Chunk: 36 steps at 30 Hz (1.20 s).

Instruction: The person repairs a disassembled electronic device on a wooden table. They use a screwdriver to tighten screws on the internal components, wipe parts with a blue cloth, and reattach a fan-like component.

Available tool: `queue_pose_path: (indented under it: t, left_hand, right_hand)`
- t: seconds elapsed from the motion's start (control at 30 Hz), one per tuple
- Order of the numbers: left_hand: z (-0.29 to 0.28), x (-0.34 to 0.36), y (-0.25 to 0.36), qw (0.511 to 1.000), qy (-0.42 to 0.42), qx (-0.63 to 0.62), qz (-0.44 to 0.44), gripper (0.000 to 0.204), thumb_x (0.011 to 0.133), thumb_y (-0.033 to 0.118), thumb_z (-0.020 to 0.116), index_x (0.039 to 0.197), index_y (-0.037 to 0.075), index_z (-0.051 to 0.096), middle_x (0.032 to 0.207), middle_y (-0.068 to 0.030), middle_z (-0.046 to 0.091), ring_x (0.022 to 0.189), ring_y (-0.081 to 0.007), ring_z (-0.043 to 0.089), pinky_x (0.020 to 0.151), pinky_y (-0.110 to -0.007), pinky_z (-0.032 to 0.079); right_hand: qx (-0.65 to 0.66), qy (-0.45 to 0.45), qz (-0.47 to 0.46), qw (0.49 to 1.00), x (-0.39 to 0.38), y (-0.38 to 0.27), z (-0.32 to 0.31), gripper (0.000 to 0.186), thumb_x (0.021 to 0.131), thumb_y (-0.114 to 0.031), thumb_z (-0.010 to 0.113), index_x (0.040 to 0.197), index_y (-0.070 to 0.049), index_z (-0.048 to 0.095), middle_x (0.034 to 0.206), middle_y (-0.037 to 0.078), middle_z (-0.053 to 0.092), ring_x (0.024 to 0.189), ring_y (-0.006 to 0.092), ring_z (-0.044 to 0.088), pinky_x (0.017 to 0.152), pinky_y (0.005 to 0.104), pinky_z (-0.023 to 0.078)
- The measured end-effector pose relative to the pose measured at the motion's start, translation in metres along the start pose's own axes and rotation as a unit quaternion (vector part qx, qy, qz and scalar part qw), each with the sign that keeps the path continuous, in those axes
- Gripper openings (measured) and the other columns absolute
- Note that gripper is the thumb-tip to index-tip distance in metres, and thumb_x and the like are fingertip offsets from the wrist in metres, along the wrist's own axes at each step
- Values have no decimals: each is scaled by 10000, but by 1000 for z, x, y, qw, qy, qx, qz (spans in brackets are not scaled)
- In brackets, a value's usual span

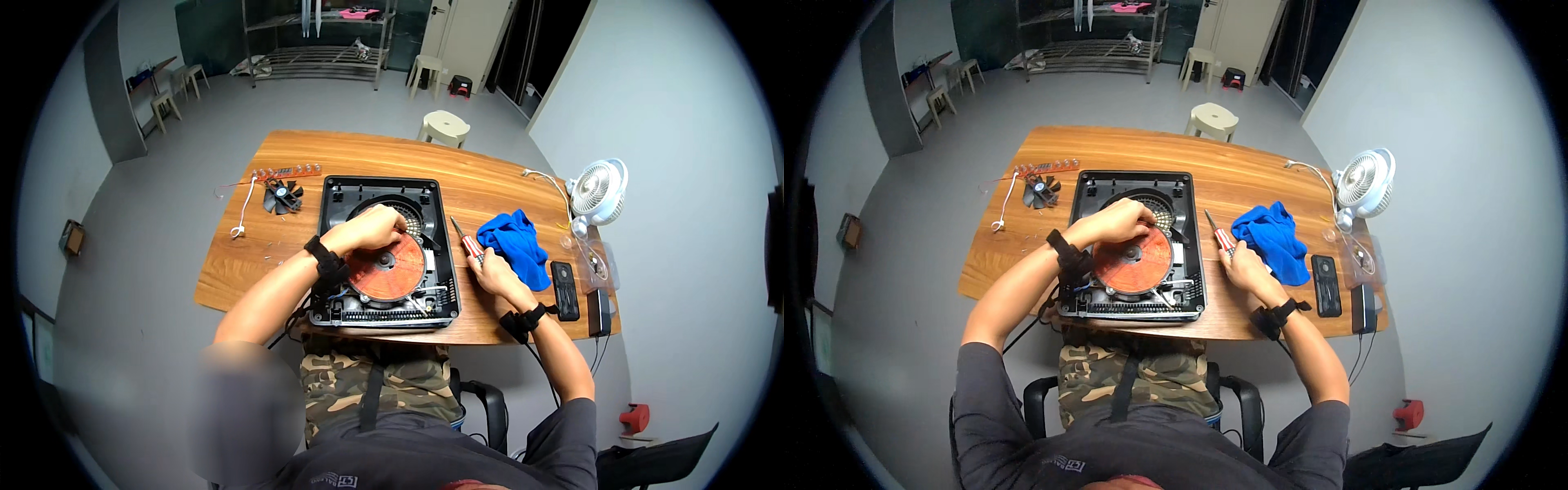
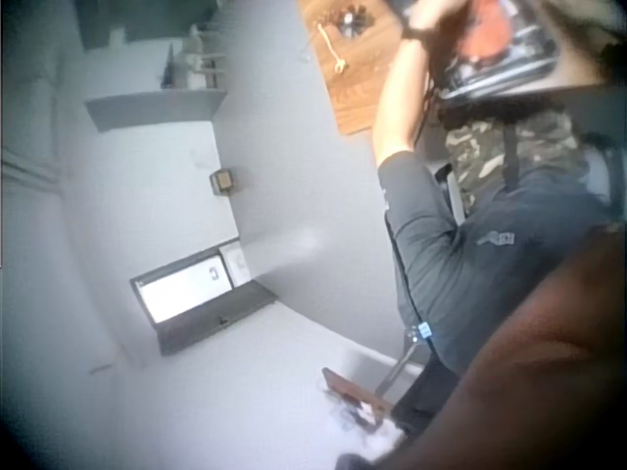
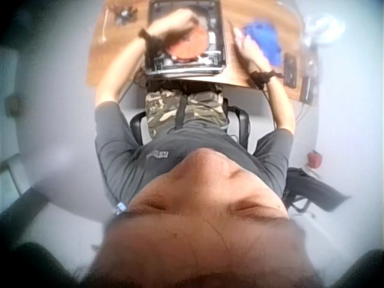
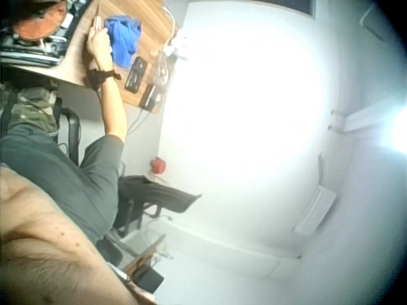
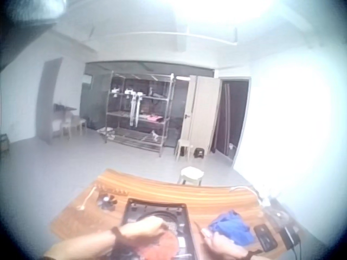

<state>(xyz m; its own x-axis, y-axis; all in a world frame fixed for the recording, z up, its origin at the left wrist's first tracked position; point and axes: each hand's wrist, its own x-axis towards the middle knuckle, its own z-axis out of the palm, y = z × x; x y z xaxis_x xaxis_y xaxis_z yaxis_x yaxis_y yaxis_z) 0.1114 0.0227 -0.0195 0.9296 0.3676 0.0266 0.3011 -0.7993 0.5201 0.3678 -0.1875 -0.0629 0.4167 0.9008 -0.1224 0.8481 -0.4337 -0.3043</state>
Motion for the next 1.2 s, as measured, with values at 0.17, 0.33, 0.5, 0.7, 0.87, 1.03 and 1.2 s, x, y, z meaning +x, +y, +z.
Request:
queue_pose_path:
  t: [0.17, 0.33, 0.5, 0.7, 0.87, 1.03, 1.2]
  left_hand:
    - [-6, -11, 1, 999, -32, 9, 16, 392, 905, 217, 700, 1217, -20, 689, 1160, -227, 709, 1084, -381, 676, 945, -433, 537]
    - [-16, -49, -17, 997, 77, 3, 30, 327, 922, 209, 696, 1159, -17, 705, 1157, -208, 691, 1088, -375, 662, 953, -437, 531]
    - [-28, -98, -40, 986, 167, -18, -1, 285, 915, 192, 712, 1128, 2, 709, 1129, -181, 663, 1077, -359, 644, 946, -426, 521]
    - [-22, -144, -69, 947, 280, 24, -154, 360, 933, 263, 720, 1128, -34, 657, 994, -190, 661, 947, -343, 666, 852, -424, 536]
    - [-5, -143, -55, 950, 221, -68, -210, 487, 982, 321, 651, 1257, -79, 610, 833, -246, 720, 814, -373, 727, 733, -452, 557]
    - [10, -139, -58, 956, 212, -87, -181, 471, 916, 169, 685, 1264, -117, 547, 723, -189, 683, 714, -344, 693, 695, -460, 537]
    - [11, -139, -60, 954, 217, -112, -176, 430, 896, 115, 681, 1239, -93, 524, 682, -169, 650, 667, -325, 668, 661, -448, 518]
  right_hand:
    - [-65, 4, -8, 998, -5, -8, -3, 602, 962, -508, 585, 1047, 86, 634, 956, 352, 693, 926, 512, 683, 845, 564, 547]
    - [-90, -10, -20, 996, -2, -13, -4, 637, 926, -550, 622, 1018, 76, 692, 933, 325, 708, 908, 488, 699, 825, 543, 565]
    - [-179, -8, -13, 984, 2, -13, -22, 744, 933, -679, 548, 992, 41, 726, 886, 287, 723, 857, 438, 724, 751, 509, 585]
    - [-116, 121, -107, 980, 9, -56, -40, 569, 1032, -501, 499, 824, -1, 672, 751, 269, 687, 715, 461, 685, 633, 528, 555]
    - [-101, 69, -148, 981, 13, -69, -13, 495, 1050, -400, 481, 857, 10, 680, 750, 293, 679, 726, 492, 678, 669, 564, 557]
    - [-104, 110, -165, 975, 14, -62, 7, 386, 1023, -288, 525, 845, 31, 650, 753, 287, 676, 727, 478, 680, 659, 563, 555]
    - [-150, 144, -178, 962, 15, -56, 19, 347, 1008, -261, 554, 831, 23, 642, 755, 245, 681, 687, 431, 689, 612, 512, 574]
